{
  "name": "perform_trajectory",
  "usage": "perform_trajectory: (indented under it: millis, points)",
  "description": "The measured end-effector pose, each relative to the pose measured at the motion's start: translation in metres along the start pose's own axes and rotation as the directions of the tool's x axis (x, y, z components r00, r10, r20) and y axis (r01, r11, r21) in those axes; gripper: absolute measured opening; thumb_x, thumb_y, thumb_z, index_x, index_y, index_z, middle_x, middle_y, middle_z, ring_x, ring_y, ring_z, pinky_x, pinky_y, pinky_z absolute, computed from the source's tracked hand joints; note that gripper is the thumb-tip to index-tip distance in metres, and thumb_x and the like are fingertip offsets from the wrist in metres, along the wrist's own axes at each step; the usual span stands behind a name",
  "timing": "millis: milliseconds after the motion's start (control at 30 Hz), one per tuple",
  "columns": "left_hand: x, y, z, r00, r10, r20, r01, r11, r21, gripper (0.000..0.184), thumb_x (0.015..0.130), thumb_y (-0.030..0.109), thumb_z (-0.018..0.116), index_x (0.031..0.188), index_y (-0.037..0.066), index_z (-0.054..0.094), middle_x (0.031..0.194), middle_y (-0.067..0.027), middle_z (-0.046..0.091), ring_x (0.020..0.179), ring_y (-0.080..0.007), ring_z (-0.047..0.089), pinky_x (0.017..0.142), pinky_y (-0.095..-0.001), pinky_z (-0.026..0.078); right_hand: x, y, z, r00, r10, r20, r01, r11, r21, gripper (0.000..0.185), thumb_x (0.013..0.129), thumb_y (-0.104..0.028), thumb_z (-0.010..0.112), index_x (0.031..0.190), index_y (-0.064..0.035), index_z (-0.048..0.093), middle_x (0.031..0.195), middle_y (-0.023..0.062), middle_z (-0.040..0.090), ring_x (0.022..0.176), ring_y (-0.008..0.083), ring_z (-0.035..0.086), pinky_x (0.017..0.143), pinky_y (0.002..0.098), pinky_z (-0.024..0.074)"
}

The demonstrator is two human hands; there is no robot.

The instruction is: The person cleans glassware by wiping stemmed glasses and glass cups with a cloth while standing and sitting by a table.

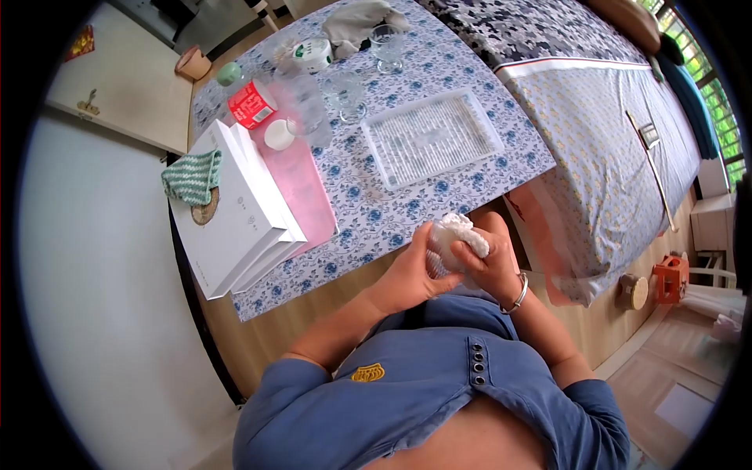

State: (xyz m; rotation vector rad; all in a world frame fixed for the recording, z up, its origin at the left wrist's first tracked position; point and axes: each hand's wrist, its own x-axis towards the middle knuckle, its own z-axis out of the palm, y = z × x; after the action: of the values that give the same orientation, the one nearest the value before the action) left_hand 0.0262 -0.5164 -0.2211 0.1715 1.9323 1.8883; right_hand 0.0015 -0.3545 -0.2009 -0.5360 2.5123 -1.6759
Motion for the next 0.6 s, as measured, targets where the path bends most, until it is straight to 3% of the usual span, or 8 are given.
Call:
perform_trajectory:
  millis: [167,233,300,400,467,500,567,600]
  points:
    - [0.004,-0.009,-0.016,0.998,0.007,0.066,0.005,0.982,-0.188,0.06,0.079,0.028,0.06,0.124,0.003,0.029,0.104,-0.0127,0.049,0.082,-0.0178,0.055,0.067,-0.0265,0.048,-0.001,0.003,0.004,0.998,-0.024,-0.056,0.034,0.981,0.189,0.022,0.082,-0.018,0.059,0.091,0.0012,0.058,0.07,0.005,0.059,0.057,0.0084,0.051,0.053,0.0246,0.0431]
    - [0.007,-0.013,-0.027,0.802,0.146,0.579,0.475,0.433,-0.766,0.058,0.083,0.046,0.043,0.121,0.002,0.034,0.098,-0.0195,0.052,0.065,-0.0249,0.058,0.052,-0.03,0.05,0.001,-0.003,0.002,0.999,-0.041,-0.037,0.051,0.934,0.353,0.026,0.083,-0.02,0.058,0.098,0.0018,0.056,0.076,0.0035,0.06,0.06,0.0074,0.052,0.054,0.0229,0.0438]
    - [0.006,-0.011,-0.021,0.861,0.104,0.498,0.387,0.504,-0.772,0.065,0.083,0.055,0.028,0.12,0.002,0.036,0.093,-0.0233,0.053,0.05,-0.0294,0.056,0.039,-0.0329,0.047,0.003,-0.008,0.0,1.0,-0.009,0.009,0.005,0.914,0.406,0.025,0.083,-0.019,0.058,0.098,0.0015,0.057,0.078,0.003,0.06,0.064,0.0058,0.052,0.057,0.021,0.0438]
    - [0.007,0.002,-0.019,0.872,0.112,0.476,0.368,0.491,-0.79,0.056,0.086,0.047,0.036,0.118,0.0,0.036,0.092,-0.0143,0.055,0.063,-0.0214,0.058,0.052,-0.0284,0.049,0.005,-0.002,0.004,0.996,0.08,-0.027,-0.056,0.872,0.487,0.023,0.082,-0.017,0.059,0.096,0.0013,0.058,0.078,0.0015,0.06,0.068,0.0042,0.052,0.058,0.0195,0.0435]
    - [0.003,0.006,-0.015,0.992,-0.126,0.013,0.112,0.826,-0.553,0.056,0.086,0.039,0.046,0.122,-0.001,0.031,0.098,-0.0122,0.052,0.073,-0.0185,0.057,0.061,-0.0258,0.048,0.004,0.004,0.005,0.987,0.123,-0.099,-0.066,0.89,0.451,0.023,0.081,-0.018,0.06,0.094,0.0013,0.059,0.077,-0.0004,0.06,0.068,0.004,0.051,0.058,0.0197,0.0433]
    - [0.001,0.008,-0.014,0.992,-0.128,0.014,0.114,0.825,-0.554,0.056,0.086,0.039,0.046,0.122,-0.001,0.031,0.098,-0.0122,0.052,0.073,-0.0185,0.057,0.061,-0.0258,0.048,0.004,0.005,0.006,0.987,0.125,-0.099,-0.068,0.89,0.45,0.023,0.081,-0.018,0.06,0.094,0.0013,0.059,0.077,-0.0004,0.06,0.068,0.004,0.051,0.058,0.0197,0.0433]
    - [-0.002,0.009,-0.012,0.98,0.189,-0.061,-0.192,0.98,-0.047,0.059,0.084,0.03,0.054,0.126,-0.001,0.027,0.102,-0.0103,0.05,0.08,-0.0142,0.054,0.068,-0.0239,0.046,0.003,0.007,0.008,0.977,0.164,-0.138,-0.091,0.9,0.427,0.024,0.082,-0.019,0.06,0.096,0.0008,0.059,0.079,-0.0002,0.06,0.07,0.0041,0.051,0.06,0.0195,0.0431]
    - [-0.001,0.008,-0.009,0.978,0.187,-0.092,-0.195,0.977,-0.089,0.062,0.082,0.029,0.058,0.126,-0.002,0.027,0.098,-0.0099,0.051,0.075,-0.0117,0.053,0.059,-0.023,0.047,0.003,0.007,0.006,0.977,0.164,-0.138,-0.091,0.9,0.426,0.024,0.082,-0.019,0.06,0.096,0.0008,0.059,0.079,-0.0002,0.06,0.07,0.0041,0.051,0.06,0.0195,0.0431]
